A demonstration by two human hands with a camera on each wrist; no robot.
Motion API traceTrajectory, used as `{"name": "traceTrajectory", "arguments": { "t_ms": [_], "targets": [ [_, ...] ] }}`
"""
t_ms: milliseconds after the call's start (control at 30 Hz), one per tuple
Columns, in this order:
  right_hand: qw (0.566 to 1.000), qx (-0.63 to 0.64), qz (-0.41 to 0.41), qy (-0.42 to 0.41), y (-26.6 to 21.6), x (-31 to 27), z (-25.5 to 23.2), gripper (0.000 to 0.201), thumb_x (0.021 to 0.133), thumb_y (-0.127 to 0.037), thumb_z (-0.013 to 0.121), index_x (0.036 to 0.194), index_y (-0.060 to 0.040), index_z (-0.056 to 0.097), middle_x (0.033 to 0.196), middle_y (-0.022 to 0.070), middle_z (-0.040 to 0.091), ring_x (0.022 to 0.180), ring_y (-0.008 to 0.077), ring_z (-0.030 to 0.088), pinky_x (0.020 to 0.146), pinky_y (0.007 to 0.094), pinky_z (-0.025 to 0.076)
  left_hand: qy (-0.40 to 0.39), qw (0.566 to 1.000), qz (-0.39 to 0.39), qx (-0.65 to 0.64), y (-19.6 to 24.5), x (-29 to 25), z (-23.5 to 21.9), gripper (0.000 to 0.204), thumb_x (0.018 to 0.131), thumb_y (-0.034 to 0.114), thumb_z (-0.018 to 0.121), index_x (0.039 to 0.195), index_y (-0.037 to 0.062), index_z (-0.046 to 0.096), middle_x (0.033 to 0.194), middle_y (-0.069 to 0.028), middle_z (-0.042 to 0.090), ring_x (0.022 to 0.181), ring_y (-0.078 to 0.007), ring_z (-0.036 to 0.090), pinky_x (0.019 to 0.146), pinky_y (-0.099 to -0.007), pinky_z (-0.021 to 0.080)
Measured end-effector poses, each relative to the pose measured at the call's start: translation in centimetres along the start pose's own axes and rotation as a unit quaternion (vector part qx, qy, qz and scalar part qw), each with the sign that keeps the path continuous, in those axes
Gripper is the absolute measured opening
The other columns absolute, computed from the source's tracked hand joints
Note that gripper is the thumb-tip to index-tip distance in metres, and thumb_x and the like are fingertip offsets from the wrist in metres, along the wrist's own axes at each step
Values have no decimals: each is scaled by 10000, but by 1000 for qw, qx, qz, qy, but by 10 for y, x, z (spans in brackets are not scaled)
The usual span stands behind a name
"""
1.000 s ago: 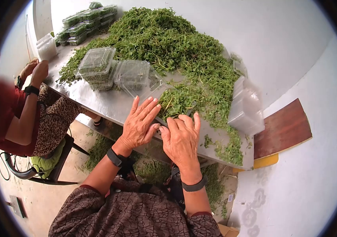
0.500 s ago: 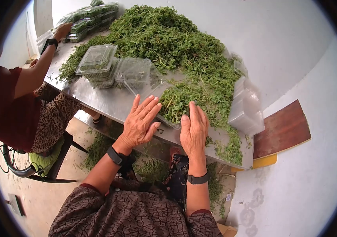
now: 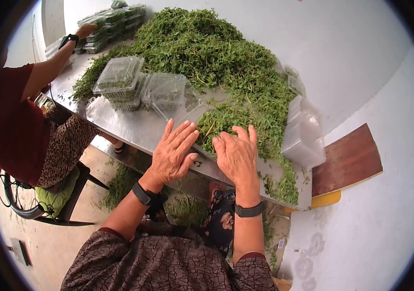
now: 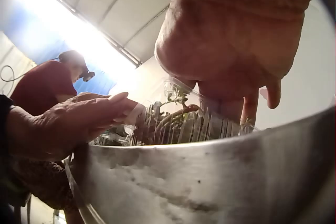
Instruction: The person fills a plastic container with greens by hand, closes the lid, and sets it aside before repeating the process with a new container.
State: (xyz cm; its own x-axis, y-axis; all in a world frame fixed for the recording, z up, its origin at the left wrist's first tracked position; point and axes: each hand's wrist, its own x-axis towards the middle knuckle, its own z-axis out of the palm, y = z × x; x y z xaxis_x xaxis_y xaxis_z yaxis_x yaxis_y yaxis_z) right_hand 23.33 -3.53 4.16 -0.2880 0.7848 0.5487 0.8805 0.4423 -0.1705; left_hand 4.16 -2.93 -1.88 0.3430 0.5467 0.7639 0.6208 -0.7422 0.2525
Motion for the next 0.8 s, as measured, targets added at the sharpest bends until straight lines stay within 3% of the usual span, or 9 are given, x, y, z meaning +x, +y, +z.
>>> {"name": "traceTrajectory", "arguments": {
  "t_ms": [167,267,333,467,567,633,667,767,800],
  "targets": [
    [1000,2,4,-8,2,-4,2,299,924,-256,526,984,-6,679,959,150,693,1107,342,545,1073,498,260,15,1000,15,-13,-1,0,-2,504,832,216,603,1263,-31,517,1347,-183,494,1323,-333,401,1150,-523,199],
    [999,-2,-21,40,4,-9,0,301,927,-245,523,1029,-7,675,1099,152,665,1138,339,533,1067,493,275,26,999,11,-25,-1,-1,-1,503,828,211,603,1258,-35,517,1352,-185,489,1328,-337,395,1149,-524,199],
    [996,40,-10,83,4,-13,-3,324,937,-236,516,1114,3,643,1201,156,622,1167,337,521,1057,476,305,39,998,10,-42,-1,-2,-2,482,827,185,588,1249,-38,520,1353,-189,488,1326,-343,397,1145,-530,201],
    [990,58,47,117,9,-19,-1,394,962,-238,488,1267,7,540,1239,207,578,1177,355,509,1036,455,355,65,995,7,-69,-5,-5,-2,456,821,155,568,1236,-32,531,1343,-196,496,1316,-351,410,1138,-536,214],
    [985,87,65,136,6,-20,1,414,966,-236,482,1292,18,512,1244,220,566,1178,365,503,1036,455,358,76,990,18,-114,-9,-10,-5,424,837,137,536,1227,-30,538,1331,-202,506,1308,-358,420,1133,-536,222],
    [981,105,68,149,7,-19,1,426,968,-233,481,1302,32,495,1240,224,566,1185,363,499,1042,450,354,157,970,2,-187,-11,-15,-9,408,956,236,400,1243,-18,540,1357,-172,506,1320,-338,421,1121,-506,242],
    [981,116,73,137,9,-18,1,429,970,-242,475,1298,34,499,1241,226,565,1189,361,497,1044,448,354,156,970,0,-186,-11,-19,-12,408,956,236,400,1243,-18,540,1357,-172,506,1320,-338,421,1121,-506,242],
    [986,111,76,102,7,-17,6,443,979,-291,451,1281,26,522,1240,238,561,1217,359,479,1063,453,332,227,954,-80,-179,-8,-24,-22,340,940,135,427,1218,-25,538,1313,-197,524,1282,-351,450,1095,-447,300],
    [992,74,74,64,4,-16,10,445,981,-308,444,1269,18,538,1239,235,564,1230,360,470,1077,458,309,248,937,-157,-187,-7,-23,-23,337,952,130,411,1229,-19,532,1296,-197,537,1264,-352,463,1078,-425,320]
  ]
}}
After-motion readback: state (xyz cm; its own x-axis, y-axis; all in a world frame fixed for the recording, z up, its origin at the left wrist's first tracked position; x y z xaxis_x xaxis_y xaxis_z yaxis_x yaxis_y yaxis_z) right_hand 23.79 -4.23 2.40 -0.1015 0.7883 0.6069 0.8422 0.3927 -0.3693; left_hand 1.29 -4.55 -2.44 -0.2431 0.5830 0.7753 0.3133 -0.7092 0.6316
